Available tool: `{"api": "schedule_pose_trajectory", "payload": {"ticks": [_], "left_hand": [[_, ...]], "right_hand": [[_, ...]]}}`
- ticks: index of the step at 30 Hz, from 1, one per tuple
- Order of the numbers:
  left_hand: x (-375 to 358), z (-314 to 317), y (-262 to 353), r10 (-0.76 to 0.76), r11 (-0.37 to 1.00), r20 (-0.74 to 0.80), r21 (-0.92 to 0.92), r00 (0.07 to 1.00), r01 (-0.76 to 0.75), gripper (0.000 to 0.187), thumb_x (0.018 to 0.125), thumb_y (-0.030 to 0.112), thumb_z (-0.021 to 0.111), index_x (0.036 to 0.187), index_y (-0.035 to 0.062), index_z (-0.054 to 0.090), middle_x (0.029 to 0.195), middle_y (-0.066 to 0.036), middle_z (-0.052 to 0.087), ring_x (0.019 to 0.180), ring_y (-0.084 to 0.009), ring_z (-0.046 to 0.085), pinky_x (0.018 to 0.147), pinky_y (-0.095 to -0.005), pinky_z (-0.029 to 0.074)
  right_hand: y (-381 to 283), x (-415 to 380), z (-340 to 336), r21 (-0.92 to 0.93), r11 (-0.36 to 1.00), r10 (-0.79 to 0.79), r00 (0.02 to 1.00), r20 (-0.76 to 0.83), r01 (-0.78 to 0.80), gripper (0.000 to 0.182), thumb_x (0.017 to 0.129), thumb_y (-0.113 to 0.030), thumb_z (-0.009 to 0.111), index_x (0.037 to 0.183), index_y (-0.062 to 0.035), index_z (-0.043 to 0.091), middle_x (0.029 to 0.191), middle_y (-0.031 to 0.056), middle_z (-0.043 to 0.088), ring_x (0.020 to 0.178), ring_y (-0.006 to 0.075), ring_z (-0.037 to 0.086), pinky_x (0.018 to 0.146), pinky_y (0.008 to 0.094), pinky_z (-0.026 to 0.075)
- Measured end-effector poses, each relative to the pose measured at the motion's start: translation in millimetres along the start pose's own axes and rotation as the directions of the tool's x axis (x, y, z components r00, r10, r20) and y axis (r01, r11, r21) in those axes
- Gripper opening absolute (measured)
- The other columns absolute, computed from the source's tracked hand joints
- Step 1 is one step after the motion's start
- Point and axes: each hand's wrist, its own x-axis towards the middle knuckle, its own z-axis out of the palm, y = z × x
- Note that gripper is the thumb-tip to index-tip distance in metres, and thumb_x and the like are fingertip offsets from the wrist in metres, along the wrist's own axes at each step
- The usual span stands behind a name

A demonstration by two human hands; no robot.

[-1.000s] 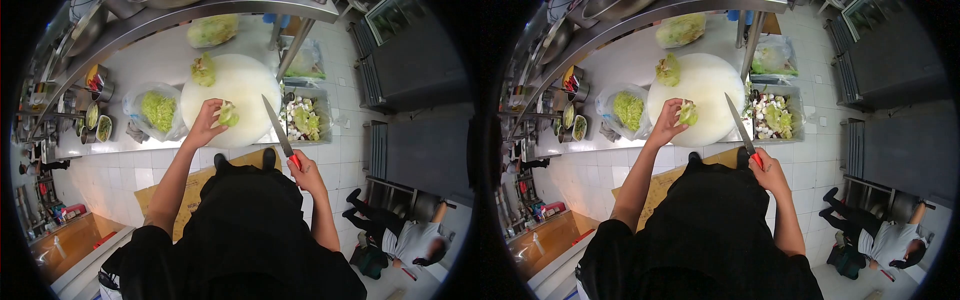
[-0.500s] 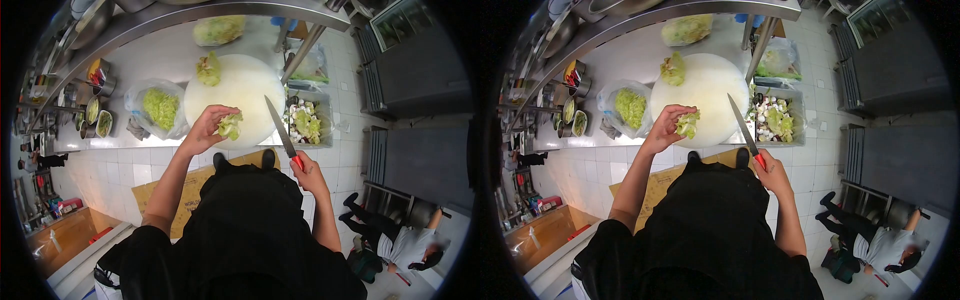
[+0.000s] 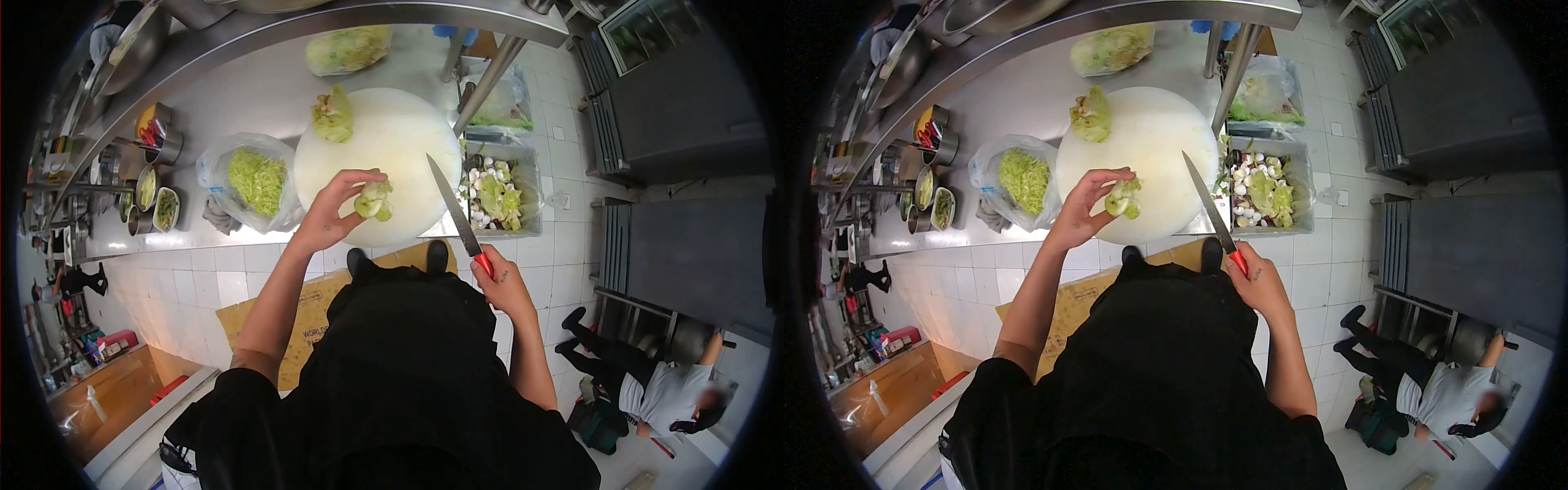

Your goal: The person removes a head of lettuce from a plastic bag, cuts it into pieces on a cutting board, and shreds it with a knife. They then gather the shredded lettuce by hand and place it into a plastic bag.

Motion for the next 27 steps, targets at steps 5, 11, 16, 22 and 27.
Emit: {"api": "schedule_pose_trajectory", "payload": {"ticks": [5, 11, 16, 22, 27], "left_hand": [[-1, -1, -27, -0.068, 0.887, 0.053, 0.460, 0.996, 0.036, 0.071, 0.085, -0.017, 0.064, 0.152, 0.0087, 0.058, 0.157, -0.016, 0.061, 0.158, -0.0400, 0.048, 0.131, -0.0502, 0.040], [-20, 10, -23, 0.092, 0.852, -0.126, 0.524, 0.988, -0.013, 0.060, 0.087, -0.007, 0.072, 0.145, 0.0080, 0.064, 0.152, -0.016, 0.062, 0.145, -0.0398, 0.056, 0.123, -0.0472, 0.047], [-12, 22, -45, 0.126, 0.811, -0.007, 0.576, 0.992, -0.100, 0.043, 0.090, 0.000, 0.076, 0.132, 0.0054, 0.068, 0.146, -0.013, 0.064, 0.137, -0.0401, 0.059, 0.115, -0.0470, 0.051], [0, 15, -36, 0.105, 0.768, 0.142, 0.617, 0.984, -0.171, 0.040, 0.090, -0.001, 0.076, 0.129, 0.0035, 0.069, 0.144, -0.013, 0.066, 0.133, -0.0375, 0.062, 0.111, -0.0457, 0.054], [10, 11, -43, 0.127, 0.702, 0.211, 0.671, 0.969, -0.238, 0.034, 0.092, 0.003, 0.076, 0.126, 0.0038, 0.069, 0.139, -0.011, 0.067, 0.129, -0.0360, 0.063, 0.108, -0.0446, 0.056]], "right_hand": [[-3, -1, 0, -0.126, 0.989, -0.082, 0.996, -0.035, 0.077, 0.028, 0.110, -0.024, 0.069, 0.131, -0.0060, 0.065, 0.074, 0.0145, 0.069, 0.063, 0.0335, 0.070, 0.061, 0.0417, 0.053], [-45, -2, 8, -0.311, 0.939, -0.171, 0.984, -0.047, 0.148, 0.031, 0.108, -0.026, 0.070, 0.133, -0.0077, 0.066, 0.087, 0.0226, 0.076, 0.082, 0.0479, 0.074, 0.073, 0.0536, 0.058], [-55, 19, 25, -0.524, 0.819, -0.274, 0.962, -0.001, 0.233, 0.022, 0.110, -0.023, 0.064, 0.124, -0.0072, 0.062, 0.084, 0.0202, 0.077, 0.079, 0.0449, 0.075, 0.072, 0.0580, 0.059], [-48, 41, 32, -0.657, 0.697, -0.314, 0.946, 0.080, 0.287, 0.016, 0.111, -0.022, 0.060, 0.110, -0.0058, 0.056, 0.080, 0.0200, 0.075, 0.070, 0.0440, 0.074, 0.065, 0.0569, 0.059], [-73, 21, 28, -0.697, 0.646, -0.333, 0.937, 0.108, 0.310, 0.016, 0.111, -0.021, 0.061, 0.111, -0.0060, 0.055, 0.080, 0.0210, 0.073, 0.069, 0.0452, 0.073, 0.061, 0.0579, 0.056]]}}
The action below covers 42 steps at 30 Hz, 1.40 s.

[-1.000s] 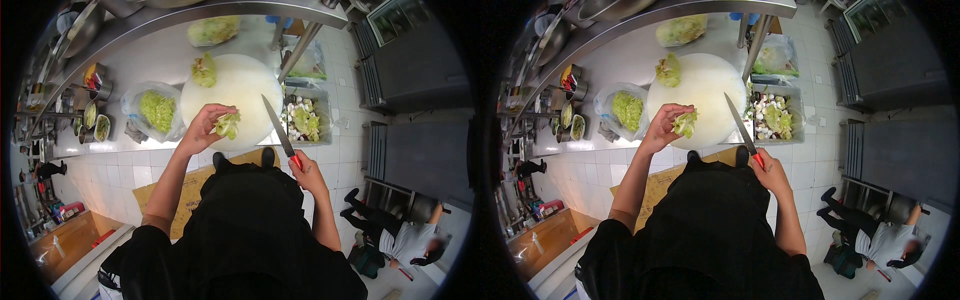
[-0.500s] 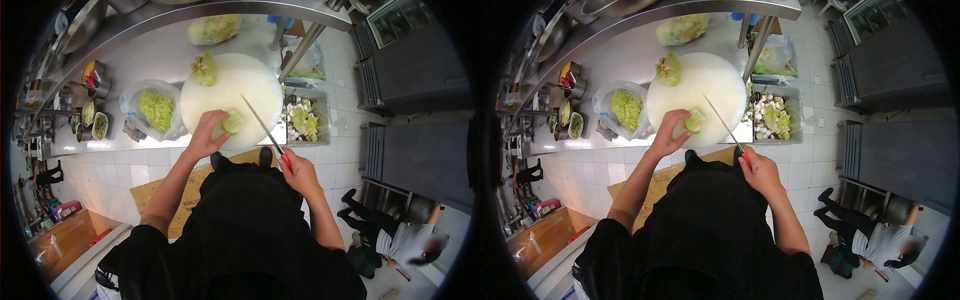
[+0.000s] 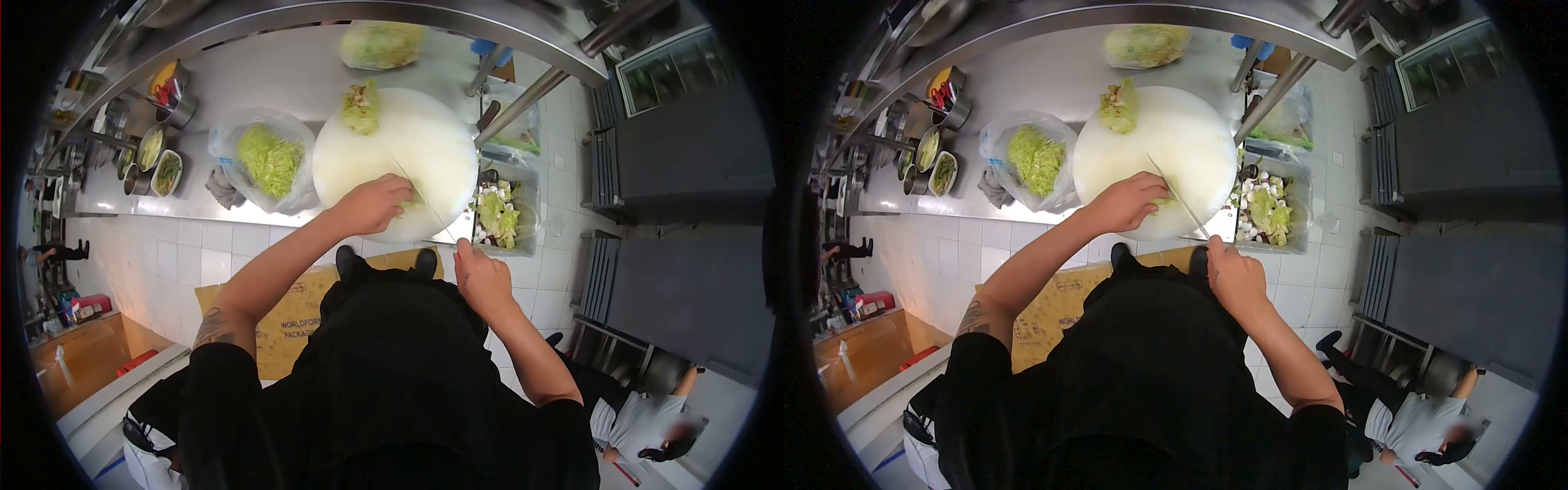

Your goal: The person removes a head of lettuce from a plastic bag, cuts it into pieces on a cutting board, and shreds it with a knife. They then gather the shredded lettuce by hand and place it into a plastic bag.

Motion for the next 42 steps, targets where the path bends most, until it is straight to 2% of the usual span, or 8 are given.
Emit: {"api": "schedule_pose_trajectory", "payload": {"ticks": [4, 8, 13, 16, 28, 31, 34, 42], "left_hand": [[3, 0, -5, 0.037, 0.999, 0.011, 0.018, 0.999, -0.038, 0.031, 0.094, 0.005, 0.077, 0.123, 0.0037, 0.069, 0.137, -0.011, 0.067, 0.128, -0.0345, 0.064, 0.106, -0.0447, 0.057], [2, 5, -7, 0.030, 1.000, -0.007, -0.006, 1.000, -0.030, 0.030, 0.094, 0.006, 0.076, 0.124, 0.0046, 0.069, 0.137, -0.011, 0.067, 0.130, -0.0343, 0.063, 0.107, -0.0450, 0.057], [-1, 3, -7, 0.026, 1.000, 0.017, 0.011, 1.000, -0.026, 0.032, 0.095, 0.006, 0.076, 0.126, 0.0054, 0.070, 0.138, -0.011, 0.067, 0.131, -0.0343, 0.063, 0.108, -0.0451, 0.056], [-1, 6, -7, -0.006, 1.000, 0.011, 0.007, 1.000, 0.006, 0.032, 0.095, 0.005, 0.075, 0.126, 0.0043, 0.070, 0.138, -0.011, 0.067, 0.131, -0.0347, 0.063, 0.108, -0.0448, 0.057], [-4, 1, -1, 0.026, 1.000, -0.018, 0.004, 1.000, -0.026, 0.031, 0.094, 0.005, 0.076, 0.124, 0.0035, 0.069, 0.136, -0.012, 0.067, 0.129, -0.0355, 0.063, 0.106, -0.0450, 0.057], [-2, 7, -4, 0.007, 1.000, -0.014, 0.027, 1.000, -0.007, 0.030, 0.093, 0.004, 0.076, 0.122, 0.0036, 0.069, 0.135, -0.011, 0.067, 0.128, -0.0351, 0.063, 0.105, -0.0453, 0.057], [-5, 2, -1, 0.026, 1.000, -0.043, -0.004, 0.999, -0.026, 0.030, 0.092, 0.003, 0.076, 0.121, 0.0037, 0.069, 0.135, -0.010, 0.066, 0.127, -0.0346, 0.063, 0.105, -0.0448, 0.056], [-9, 3, -1, -0.015, 0.998, -0.036, -0.054, 0.999, 0.013, 0.033, 0.092, 0.001, 0.075, 0.124, 0.0043, 0.070, 0.134, -0.013, 0.066, 0.127, -0.0372, 0.063, 0.107, -0.0463, 0.055]], "right_hand": [[-6, -4, -16, -0.056, 0.998, 0.030, 0.998, 0.047, -0.028, 0.016, 0.111, -0.021, 0.061, 0.113, -0.0064, 0.055, 0.081, 0.0206, 0.073, 0.071, 0.0450, 0.073, 0.062, 0.0583, 0.055], [24, 24, 32, -0.034, 0.999, -0.004, 0.997, 0.074, 0.006, 0.016, 0.112, -0.022, 0.059, 0.115, -0.0065, 0.055, 0.081, 0.0202, 0.074, 0.073, 0.0441, 0.074, 0.066, 0.0579, 0.056], [-2, 12, -8, -0.038, 0.999, 0.026, 0.991, 0.135, -0.021, 0.016, 0.113, -0.021, 0.058, 0.115, -0.0064, 0.055, 0.079, 0.0202, 0.074, 0.076, 0.0437, 0.074, 0.069, 0.0583, 0.056], [14, 34, 29, -0.034, 0.999, 0.012, 0.994, 0.105, -0.008, 0.016, 0.112, -0.022, 0.059, 0.115, -0.0063, 0.054, 0.079, 0.0199, 0.074, 0.076, 0.0436, 0.074, 0.069, 0.0586, 0.056], [-15, 25, -21, 0.023, 0.999, 0.026, 0.985, 0.168, -0.030, 0.018, 0.113, -0.023, 0.057, 0.117, -0.0059, 0.052, 0.079, 0.0213, 0.074, 0.078, 0.0460, 0.074, 0.071, 0.0607, 0.055], [2, 42, 16, 0.070, 0.996, 0.045, 0.985, 0.168, -0.058, 0.019, 0.114, -0.024, 0.057, 0.118, -0.0063, 0.052, 0.080, 0.0218, 0.075, 0.078, 0.0467, 0.074, 0.071, 0.0603, 0.055], [-17, 29, -20, 0.034, 0.999, 0.023, 0.984, 0.179, -0.029, 0.018, 0.113, -0.022, 0.054, 0.118, -0.0051, 0.052, 0.080, 0.0229, 0.076, 0.079, 0.0481, 0.075, 0.074, 0.0605, 0.057], [-13, 34, 6, 0.092, 0.995, 0.015, 0.984, 0.176, -0.032, 0.019, 0.113, -0.023, 0.055, 0.119, -0.0049, 0.052, 0.080, 0.0229, 0.076, 0.079, 0.0487, 0.075, 0.073, 0.0615, 0.057]]}}
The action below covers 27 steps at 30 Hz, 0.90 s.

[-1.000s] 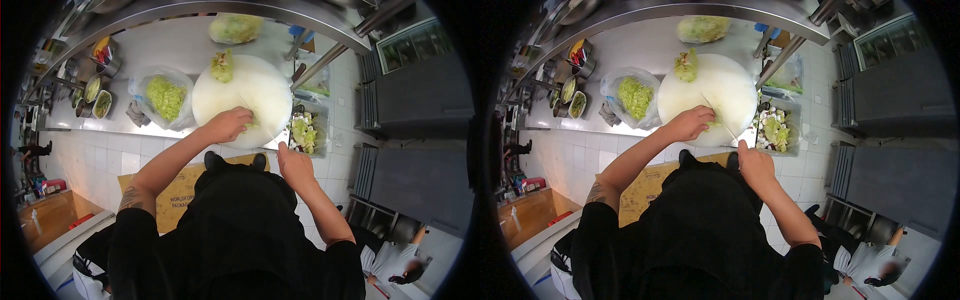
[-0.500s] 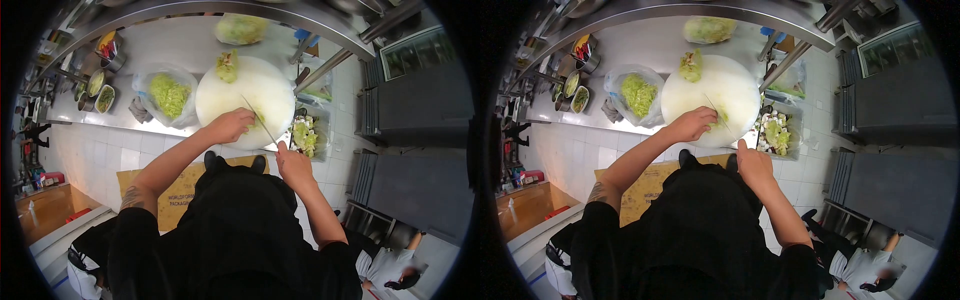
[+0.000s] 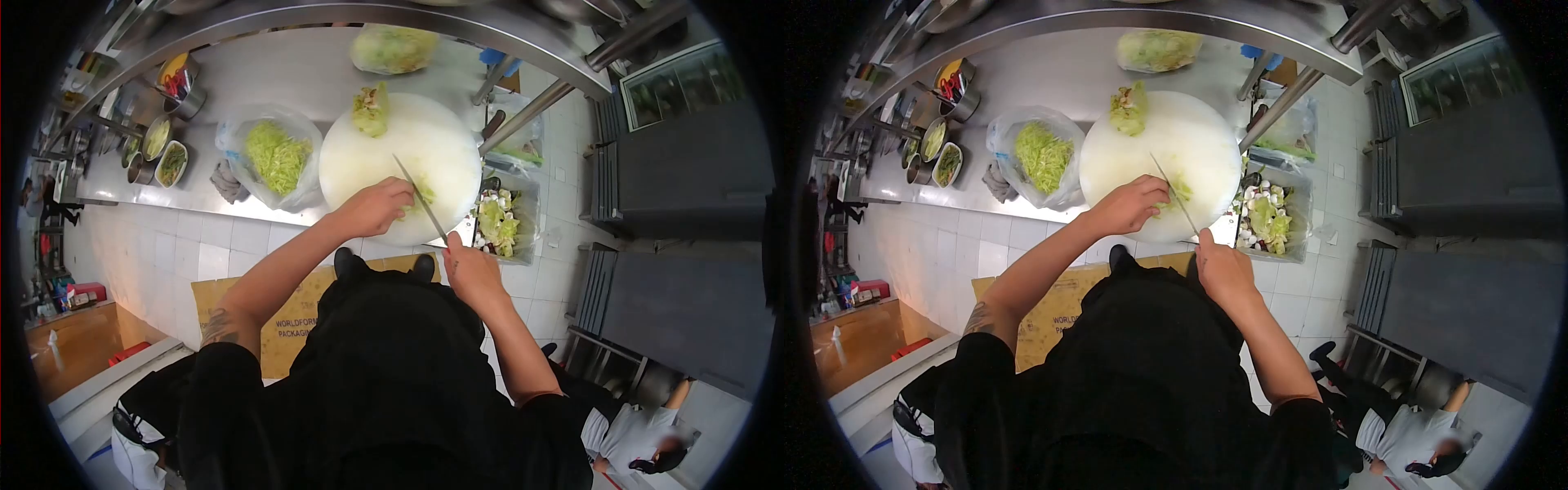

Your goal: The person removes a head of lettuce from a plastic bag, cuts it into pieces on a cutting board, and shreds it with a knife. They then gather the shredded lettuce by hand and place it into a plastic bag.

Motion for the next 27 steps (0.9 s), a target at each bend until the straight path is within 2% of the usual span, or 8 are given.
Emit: {"api": "schedule_pose_trajectory", "payload": {"ticks": [5, 7, 10, 14, 19, 22, 25, 27], "left_hand": [[-2, -3, 7, 0.000, 1.000, -0.056, 0.000, 0.998, 0.000, 0.032, 0.090, 0.000, 0.076, 0.121, 0.0057, 0.070, 0.129, -0.012, 0.067, 0.122, -0.0369, 0.063, 0.104, -0.0460, 0.055], [-3, 0, 5, 0.011, 1.000, -0.099, -0.006, 0.995, -0.012, 0.031, 0.089, -0.001, 0.077, 0.119, 0.0064, 0.070, 0.126, -0.011, 0.068, 0.119, -0.0367, 0.063, 0.101, -0.0457, 0.056], [-3, 3, 1, 0.001, 1.000, -0.071, -0.002, 0.997, -0.001, 0.031, 0.087, -0.001, 0.077, 0.116, 0.0069, 0.070, 0.123, -0.010, 0.069, 0.118, -0.0364, 0.064, 0.099, -0.0453, 0.057], [0, 4, 2, 0.017, 0.999, -0.106, -0.025, 0.994, -0.020, 0.030, 0.087, -0.001, 0.077, 0.115, 0.0067, 0.071, 0.121, -0.010, 0.070, 0.117, -0.0362, 0.064, 0.098, -0.0452, 0.057], [-1, 3, 0, 0.053, 0.999, -0.129, 0.006, 0.990, -0.053, 0.028, 0.087, -0.001, 0.078, 0.113, 0.0069, 0.072, 0.121, -0.009, 0.070, 0.117, -0.0359, 0.064, 0.099, -0.0448, 0.056], [-3, 8, 0, 0.017, 0.999, -0.144, -0.040, 0.989, -0.023, 0.029, 0.086, -0.001, 0.078, 0.113, 0.0068, 0.073, 0.121, -0.009, 0.069, 0.117, -0.0357, 0.063, 0.099, -0.0445, 0.056], [-6, 5, 1, 0.021, 0.999, -0.153, -0.040, 0.988, -0.028, 0.029, 0.086, -0.002, 0.079, 0.113, 0.0065, 0.074, 0.122, -0.009, 0.068, 0.117, -0.0352, 0.064, 0.099, -0.0440, 0.056], [-7, 6, 2, 0.004, 0.999, -0.158, -0.034, 0.987, -0.009, 0.029, 0.086, -0.002, 0.079, 0.113, 0.0065, 0.074, 0.123, -0.008, 0.068, 0.116, -0.0351, 0.063, 0.098, -0.0440, 0.056]], "right_hand": [[13, 7, -3, -0.015, 1.000, 0.002, 1.000, -0.009, -0.003, 0.019, 0.112, -0.022, 0.057, 0.118, -0.0044, 0.052, 0.079, 0.0228, 0.075, 0.077, 0.0489, 0.075, 0.070, 0.0630, 0.057], [2, -6, -24, -0.022, 0.999, -0.026, 0.999, -0.030, 0.025, 0.019, 0.112, -0.021, 0.058, 0.117, -0.0042, 0.052, 0.079, 0.0229, 0.075, 0.076, 0.0492, 0.075, 0.069, 0.0632, 0.056], [-13, -24, -42, -0.076, 0.997, 0.016, 0.999, 0.049, -0.012, 0.018, 0.112, -0.021, 0.057, 0.118, -0.0044, 0.053, 0.080, 0.0225, 0.076, 0.078, 0.0478, 0.076, 0.070, 0.0621, 0.057], [11, 4, 5, -0.058, 0.998, -0.011, 1.000, 0.011, 0.011, 0.018, 0.112, -0.021, 0.054, 0.119, -0.0043, 0.052, 0.083, 0.0228, 0.077, 0.081, 0.0464, 0.077, 0.073, 0.0609, 0.058], [-14, -5, -33, -0.053, 0.999, 0.011, 0.998, 0.064, -0.007, 0.017, 0.112, -0.020, 0.053, 0.117, -0.0043, 0.051, 0.085, 0.0249, 0.077, 0.084, 0.0471, 0.077, 0.074, 0.0614, 0.058], [6, 18, 11, -0.019, 1.000, 0.014, 0.999, 0.043, -0.013, 0.017, 0.112, -0.021, 0.053, 0.116, -0.0046, 0.051, 0.085, 0.0255, 0.077, 0.085, 0.0476, 0.077, 0.075, 0.0616, 0.058], [-11, 4, -27, -0.033, 0.999, 0.023, 0.997, 0.076, -0.021, 0.018, 0.113, -0.022, 0.053, 0.117, -0.0047, 0.050, 0.085, 0.0255, 0.077, 0.086, 0.0480, 0.077, 0.077, 0.0616, 0.058], [-7, 6, -12, -0.026, 1.000, 0.012, 0.998, 0.063, -0.011, 0.019, 0.113, -0.023, 0.053, 0.117, -0.0046, 0.050, 0.085, 0.0255, 0.077, 0.086, 0.0481, 0.077, 0.077, 0.0614, 0.057]]}}
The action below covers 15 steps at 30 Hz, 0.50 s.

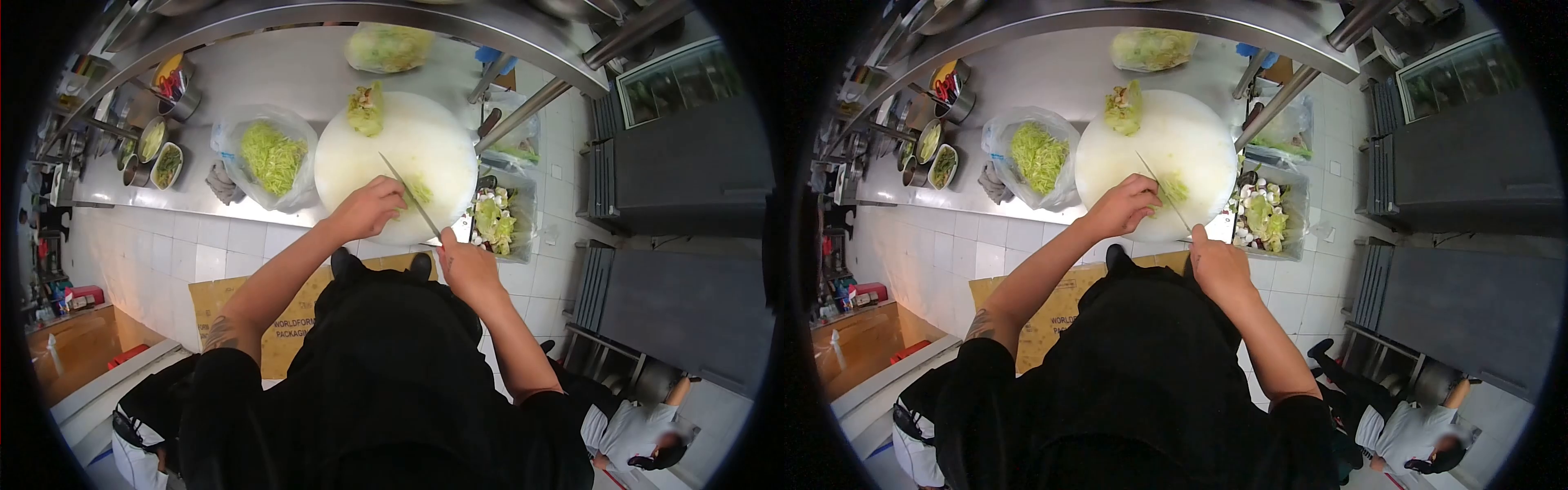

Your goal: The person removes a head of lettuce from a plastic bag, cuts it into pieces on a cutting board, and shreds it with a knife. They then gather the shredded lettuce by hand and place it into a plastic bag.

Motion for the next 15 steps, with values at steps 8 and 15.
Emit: {"api": "schedule_pose_trajectory", "payload": {"ticks": [8, 15], "left_hand": [[1, 0, -3, 0.035, 0.999, 0.004, 0.027, 0.999, -0.035, 0.028, 0.086, -0.003, 0.079, 0.112, 0.0078, 0.075, 0.120, -0.007, 0.069, 0.114, -0.0341, 0.064, 0.097, -0.0433, 0.057], [-2, -1, -5, 0.014, 1.000, 0.013, 0.005, 1.000, -0.014, 0.025, 0.088, -0.002, 0.079, 0.110, 0.0076, 0.073, 0.119, -0.007, 0.070, 0.115, -0.0338, 0.064, 0.097, -0.0431, 0.056]], "right_hand": [[-5, -2, -4, -0.001, 1.000, 0.008, 1.000, 0.021, -0.008, 0.021, 0.113, -0.024, 0.055, 0.119, -0.0043, 0.050, 0.086, 0.0258, 0.077, 0.085, 0.0490, 0.076, 0.077, 0.0619, 0.058], [-6, -3, -8, 0.039, 0.999, 0.019, 1.000, 0.003, -0.019, 0.020, 0.113, -0.025, 0.056, 0.118, -0.0055, 0.051, 0.086, 0.0261, 0.077, 0.085, 0.0495, 0.076, 0.075, 0.0622, 0.057]]}}
